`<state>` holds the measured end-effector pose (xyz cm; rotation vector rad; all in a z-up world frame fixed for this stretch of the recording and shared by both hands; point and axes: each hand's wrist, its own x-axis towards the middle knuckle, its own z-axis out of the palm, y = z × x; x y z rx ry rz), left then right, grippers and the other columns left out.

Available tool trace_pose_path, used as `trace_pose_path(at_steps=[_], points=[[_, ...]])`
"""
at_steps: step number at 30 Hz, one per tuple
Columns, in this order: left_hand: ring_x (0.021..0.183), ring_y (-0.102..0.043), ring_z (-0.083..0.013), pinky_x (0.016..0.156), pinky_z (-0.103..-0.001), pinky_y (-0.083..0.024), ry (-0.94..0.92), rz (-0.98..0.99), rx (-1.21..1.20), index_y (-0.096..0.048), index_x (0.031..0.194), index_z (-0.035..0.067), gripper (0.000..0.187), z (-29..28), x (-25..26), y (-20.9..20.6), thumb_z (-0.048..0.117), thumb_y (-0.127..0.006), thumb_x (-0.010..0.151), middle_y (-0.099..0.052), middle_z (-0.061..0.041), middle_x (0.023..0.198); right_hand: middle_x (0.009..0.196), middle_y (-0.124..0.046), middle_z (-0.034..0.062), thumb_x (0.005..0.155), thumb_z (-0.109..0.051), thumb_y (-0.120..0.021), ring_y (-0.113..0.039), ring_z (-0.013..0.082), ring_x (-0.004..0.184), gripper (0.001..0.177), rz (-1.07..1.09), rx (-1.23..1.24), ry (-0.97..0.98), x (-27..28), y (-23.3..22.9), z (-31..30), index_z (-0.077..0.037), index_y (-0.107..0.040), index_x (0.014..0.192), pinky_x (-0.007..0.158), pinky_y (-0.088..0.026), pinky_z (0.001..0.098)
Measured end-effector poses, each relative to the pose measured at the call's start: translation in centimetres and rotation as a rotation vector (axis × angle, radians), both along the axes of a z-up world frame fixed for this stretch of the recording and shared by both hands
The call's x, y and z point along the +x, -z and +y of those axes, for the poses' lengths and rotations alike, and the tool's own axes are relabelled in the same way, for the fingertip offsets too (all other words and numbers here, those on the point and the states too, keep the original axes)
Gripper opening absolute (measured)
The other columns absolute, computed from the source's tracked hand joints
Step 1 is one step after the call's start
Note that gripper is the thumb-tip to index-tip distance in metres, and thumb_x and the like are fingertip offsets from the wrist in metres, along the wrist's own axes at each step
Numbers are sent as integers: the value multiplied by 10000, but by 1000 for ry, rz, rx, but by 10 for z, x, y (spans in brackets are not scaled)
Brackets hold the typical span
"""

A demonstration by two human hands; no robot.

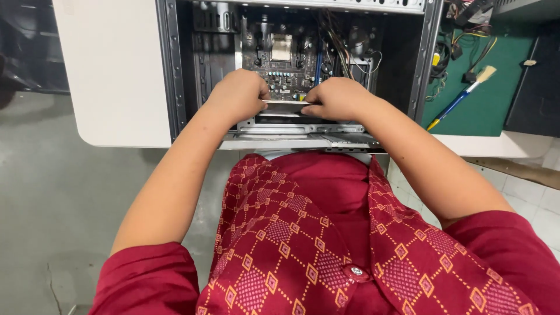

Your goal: Cleaning a motherboard and I/O shield with a brush, then installing the motherboard into a computer case.

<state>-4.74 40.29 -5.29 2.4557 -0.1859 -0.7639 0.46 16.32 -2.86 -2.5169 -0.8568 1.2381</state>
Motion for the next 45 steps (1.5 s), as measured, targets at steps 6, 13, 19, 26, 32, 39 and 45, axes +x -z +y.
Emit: trace_pose_path(at_steps=[6, 13, 19, 26, 32, 39, 45], points=[[912, -739, -369, 834, -475, -577, -26, -66, 27, -796, 1023, 84, 181, 10, -26, -18, 192, -757, 883, -749, -138, 870, 680, -725, 52, 931, -369, -674, -701, 304, 743, 268, -114, 15, -106, -7, 22, 6, -150, -796, 837, 762, -543, 407], [808, -724, -399, 796, -451, -550, -295, 270, -187, -771, 841, 48, 444, 27, -91, -156, 364, -536, 1046, -726, -211, 729, 771, -759, 87, 953, -216, -669, -735, 275, 782, 177, -32, 0, -184, -16, 32, 7, -103, -797, 904, 809, -565, 385], [1370, -523, -467, 1135, -592, -392, -423, 724, -521, -515, 1427, -59, 893, 17, -124, -62, 605, -661, 848, -610, -316, 1393, 896, -754, 149, 911, -238, -687, -741, 366, 870, 194, -44, 35, -379, -20, 53, 7, -79, -771, 985, 776, -600, 501], [1529, -50, -508, 1057, -826, -122, -972, 591, -1469, -118, 1641, 45, 1127, -39, -152, 8, 806, -425, 868, -80, -242, 1696, 896, -779, 165, 985, -109, -575, -764, 330, 844, 218, -142, 67, -543, -33, 42, 9, -40, -777, 1031, 752, -622, 432], [1463, -291, -486, 1120, -740, -293, -1261, 443, -1567, -270, 1597, 0, 955, -74, -178, 76, 648, -497, 932, -258, -297, 1604, 945, -762, 151, 980, -283, -592, -753, 349, 871, 292, 55, -24, -523, -21, 48, 18, -84, -746, 1127, 733, -610, 485], [1397, -458, -374, 1187, -609, -348, -1399, 374, -1532, -508, 1483, 77, 654, -88, -213, 127, 501, -449, 989, -480, -171, 1517, 916, -747, 159, 986, -356, -586, -748, 373, 856, 335, 201, -15, -491, -19, 68, 20, -67, -750, 1028, 738, -601, 484], [1418, -427, -373, 1185, -620, -350, -1475, 375, -1579, -388, 1551, 72, 757, -91, -212, 121, 524, -506, 956, -406, -176, 1571, 889, -751, 174, 988, -299, -574, -747, 387, 833, 320, 261, -4, -450, -17, 56, 26, -41, -764, 984, 734, -605, 491]])
